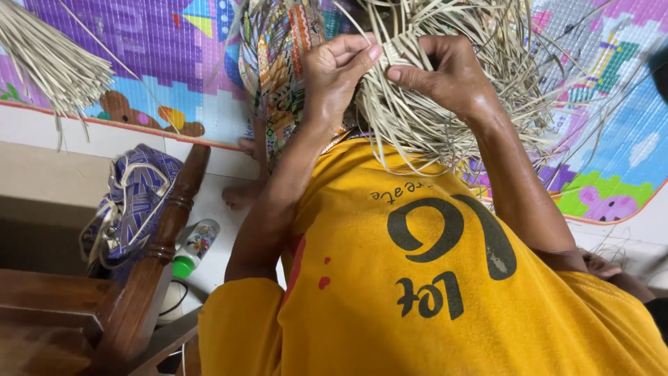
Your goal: Weaving dried palm leaves together to create a handcrafted item.
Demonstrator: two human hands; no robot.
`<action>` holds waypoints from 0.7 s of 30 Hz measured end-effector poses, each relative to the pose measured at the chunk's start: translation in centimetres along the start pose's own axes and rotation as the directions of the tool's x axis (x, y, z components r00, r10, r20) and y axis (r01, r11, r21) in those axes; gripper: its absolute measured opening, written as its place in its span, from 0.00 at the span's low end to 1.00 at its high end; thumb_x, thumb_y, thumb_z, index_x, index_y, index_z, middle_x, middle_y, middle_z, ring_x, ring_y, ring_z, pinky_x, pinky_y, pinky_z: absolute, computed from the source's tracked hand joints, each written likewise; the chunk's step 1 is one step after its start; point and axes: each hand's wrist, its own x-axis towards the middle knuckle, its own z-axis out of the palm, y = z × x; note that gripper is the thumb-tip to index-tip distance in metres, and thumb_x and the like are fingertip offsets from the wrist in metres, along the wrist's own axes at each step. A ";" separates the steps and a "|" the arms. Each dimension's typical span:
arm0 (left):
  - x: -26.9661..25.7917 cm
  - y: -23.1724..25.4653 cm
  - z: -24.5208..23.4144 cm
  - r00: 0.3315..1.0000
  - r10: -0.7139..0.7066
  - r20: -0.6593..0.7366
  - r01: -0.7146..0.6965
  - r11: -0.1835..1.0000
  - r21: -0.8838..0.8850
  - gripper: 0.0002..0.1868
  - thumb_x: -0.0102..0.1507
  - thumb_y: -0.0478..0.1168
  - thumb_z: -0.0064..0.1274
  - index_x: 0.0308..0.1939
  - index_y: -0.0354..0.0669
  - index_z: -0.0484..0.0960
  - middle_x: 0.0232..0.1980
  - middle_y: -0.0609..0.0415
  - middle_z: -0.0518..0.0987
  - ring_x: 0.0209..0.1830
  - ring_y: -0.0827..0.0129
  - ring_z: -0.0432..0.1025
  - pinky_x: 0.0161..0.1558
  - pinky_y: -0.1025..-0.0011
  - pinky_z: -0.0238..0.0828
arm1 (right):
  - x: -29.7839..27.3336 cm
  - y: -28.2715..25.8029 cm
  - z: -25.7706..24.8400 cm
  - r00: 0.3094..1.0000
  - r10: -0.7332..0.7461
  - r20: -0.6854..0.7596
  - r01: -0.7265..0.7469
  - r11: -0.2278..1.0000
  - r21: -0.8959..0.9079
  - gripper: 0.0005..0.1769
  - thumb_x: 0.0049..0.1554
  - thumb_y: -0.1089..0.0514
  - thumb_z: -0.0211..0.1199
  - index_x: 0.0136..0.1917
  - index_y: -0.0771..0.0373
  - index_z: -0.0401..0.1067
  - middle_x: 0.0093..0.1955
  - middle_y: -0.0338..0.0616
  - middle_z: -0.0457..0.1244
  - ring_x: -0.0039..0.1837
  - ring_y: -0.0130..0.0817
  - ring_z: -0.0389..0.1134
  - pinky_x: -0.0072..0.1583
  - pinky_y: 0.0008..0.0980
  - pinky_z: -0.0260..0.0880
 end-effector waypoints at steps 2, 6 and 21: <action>0.1 -0.7 0.6 0.997 0.042 -0.061 -0.044 0.998 -0.039 0.06 0.58 0.28 0.63 0.38 0.32 0.84 0.46 0.42 0.85 0.39 0.68 0.81 0.43 0.77 0.81 | 0.0 -0.5 -0.2 1.000 -0.011 -0.001 0.011 1.000 -0.030 0.08 0.58 0.61 0.73 0.46 0.64 0.75 0.36 0.42 0.67 0.33 0.24 0.64 0.34 0.20 0.63; 0.2 -1.1 1.4 0.964 0.259 -0.065 -0.256 0.965 0.048 0.07 0.60 0.25 0.60 0.40 0.36 0.79 0.42 0.45 0.84 0.37 0.65 0.82 0.41 0.76 0.85 | 0.1 -0.8 0.0 0.998 0.060 -0.024 -0.059 0.997 0.058 0.18 0.61 0.47 0.66 0.42 0.64 0.72 0.33 0.41 0.63 0.31 0.25 0.61 0.33 0.22 0.62; -0.8 -2.3 -1.3 0.979 -0.014 0.205 0.021 0.999 -0.028 0.17 0.65 0.24 0.43 0.57 0.30 0.78 0.63 0.36 0.77 0.65 0.52 0.72 0.67 0.65 0.69 | -2.9 1.5 -0.9 0.931 0.295 0.215 -0.244 0.941 -0.236 0.21 0.58 0.41 0.61 0.37 0.58 0.62 0.28 0.35 0.52 0.28 0.31 0.58 0.27 0.30 0.62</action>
